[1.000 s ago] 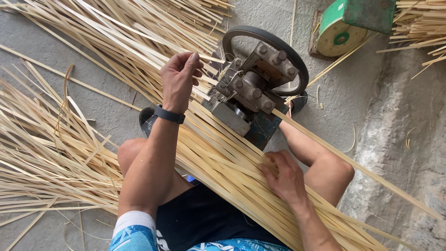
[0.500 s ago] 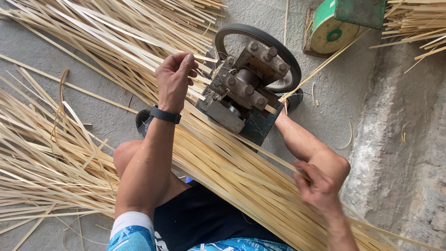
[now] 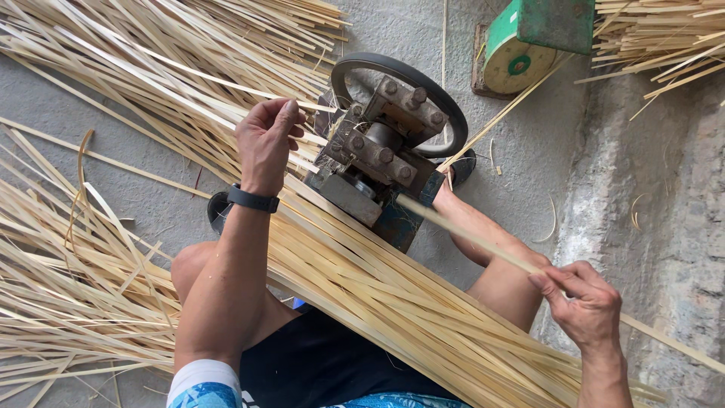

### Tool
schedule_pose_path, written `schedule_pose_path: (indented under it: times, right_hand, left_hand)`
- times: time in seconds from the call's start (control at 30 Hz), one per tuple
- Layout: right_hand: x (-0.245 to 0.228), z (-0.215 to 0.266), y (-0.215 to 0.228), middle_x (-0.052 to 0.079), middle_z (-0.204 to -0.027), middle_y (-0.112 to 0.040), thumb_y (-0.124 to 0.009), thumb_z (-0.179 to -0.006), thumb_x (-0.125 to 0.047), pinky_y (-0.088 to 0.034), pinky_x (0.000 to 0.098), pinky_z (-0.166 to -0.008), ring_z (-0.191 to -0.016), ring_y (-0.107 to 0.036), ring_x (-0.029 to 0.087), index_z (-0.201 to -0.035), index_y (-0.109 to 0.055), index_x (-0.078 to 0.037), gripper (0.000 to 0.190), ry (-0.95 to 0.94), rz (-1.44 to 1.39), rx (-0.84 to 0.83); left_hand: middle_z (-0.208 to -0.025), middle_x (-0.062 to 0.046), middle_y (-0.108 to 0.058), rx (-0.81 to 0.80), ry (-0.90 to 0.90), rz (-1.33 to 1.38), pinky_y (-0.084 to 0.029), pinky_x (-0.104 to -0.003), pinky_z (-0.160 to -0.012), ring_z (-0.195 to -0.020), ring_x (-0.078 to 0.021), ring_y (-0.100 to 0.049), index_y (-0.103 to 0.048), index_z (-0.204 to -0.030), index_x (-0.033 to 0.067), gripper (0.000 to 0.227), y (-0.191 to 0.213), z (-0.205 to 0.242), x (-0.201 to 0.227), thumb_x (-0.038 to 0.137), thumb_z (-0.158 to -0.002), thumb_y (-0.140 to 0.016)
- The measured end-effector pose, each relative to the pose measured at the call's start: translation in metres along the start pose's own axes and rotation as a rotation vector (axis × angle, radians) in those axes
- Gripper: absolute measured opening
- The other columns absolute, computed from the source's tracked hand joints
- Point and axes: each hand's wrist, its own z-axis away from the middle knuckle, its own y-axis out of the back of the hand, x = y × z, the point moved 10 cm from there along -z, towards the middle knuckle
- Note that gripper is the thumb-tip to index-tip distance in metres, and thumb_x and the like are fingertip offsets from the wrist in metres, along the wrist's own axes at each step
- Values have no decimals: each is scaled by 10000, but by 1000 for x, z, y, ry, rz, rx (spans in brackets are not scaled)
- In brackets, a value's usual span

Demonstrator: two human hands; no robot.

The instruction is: The person processes bamboo strips by feeding them one at a time into a hand-cranked machine while holding a large bundle of strips in their lap.

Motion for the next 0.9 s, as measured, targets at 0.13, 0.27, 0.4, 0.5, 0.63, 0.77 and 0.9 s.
schedule_pose_path:
  times: [0.13,0.27,0.4,0.5,0.63,0.77,0.9]
  right_hand:
    - [-17,16,-32,29,-917,-744,-807,-809,-177,-553,270,-723,-827,-703,151,-1000,-807,-85,212,89,-225,-180]
    - [-66,39,-75,60,-1012,-753,-794,-769,-110,-562,294,-835,-958,-705,147,-1039,-804,-108,270,250,-233,-210]
    - [-68,39,-83,51,-1153,-698,-759,-886,-152,-575,307,-861,-1073,-648,139,-1118,-755,-68,247,214,-544,-181]
    - [-27,36,-72,25,-1072,-709,-724,-952,-187,-533,287,-849,-999,-645,130,-1099,-751,-22,223,82,-638,-120]
    - [13,29,-69,9,-840,-653,-668,-995,-254,-481,272,-757,-792,-584,103,-1072,-805,13,310,-50,-863,-283]
    - [18,28,-75,14,-638,-645,-660,-988,-297,-474,270,-575,-603,-565,85,-948,-825,7,348,-82,-818,-365]
    - [19,11,-50,12,-553,-608,-645,-961,-341,-389,286,-444,-502,-509,85,-1024,-811,-29,359,-110,-495,-143]
  left_hand:
    - [-897,-35,-748,-1,-7,-1,-515,-207,-588,-730,-78,-666,-701,-1078,36,201,6,0,2,226,-1017,-704]
    - [-899,-36,-747,-2,-16,1,-519,-207,-595,-738,-77,-674,-706,-1076,39,201,6,1,5,231,-1017,-708]
    - [-888,-33,-748,-1,6,-21,-520,-211,-579,-718,-82,-678,-712,-1069,45,202,4,4,3,234,-997,-710]
    - [-895,-32,-743,-21,6,-33,-511,-209,-582,-721,-82,-671,-711,-1072,43,200,3,4,3,233,-1010,-709]
    - [-894,-38,-746,-19,6,-14,-523,-214,-584,-731,-84,-675,-716,-1071,42,201,0,3,4,234,-1011,-708]
    - [-893,-42,-750,-26,17,-27,-528,-218,-583,-731,-91,-682,-716,-1070,42,205,-1,5,5,235,-1001,-712]
    - [-897,-41,-750,-28,12,-56,-526,-216,-585,-729,-90,-678,-717,-1072,42,207,0,6,5,237,-1005,-709]
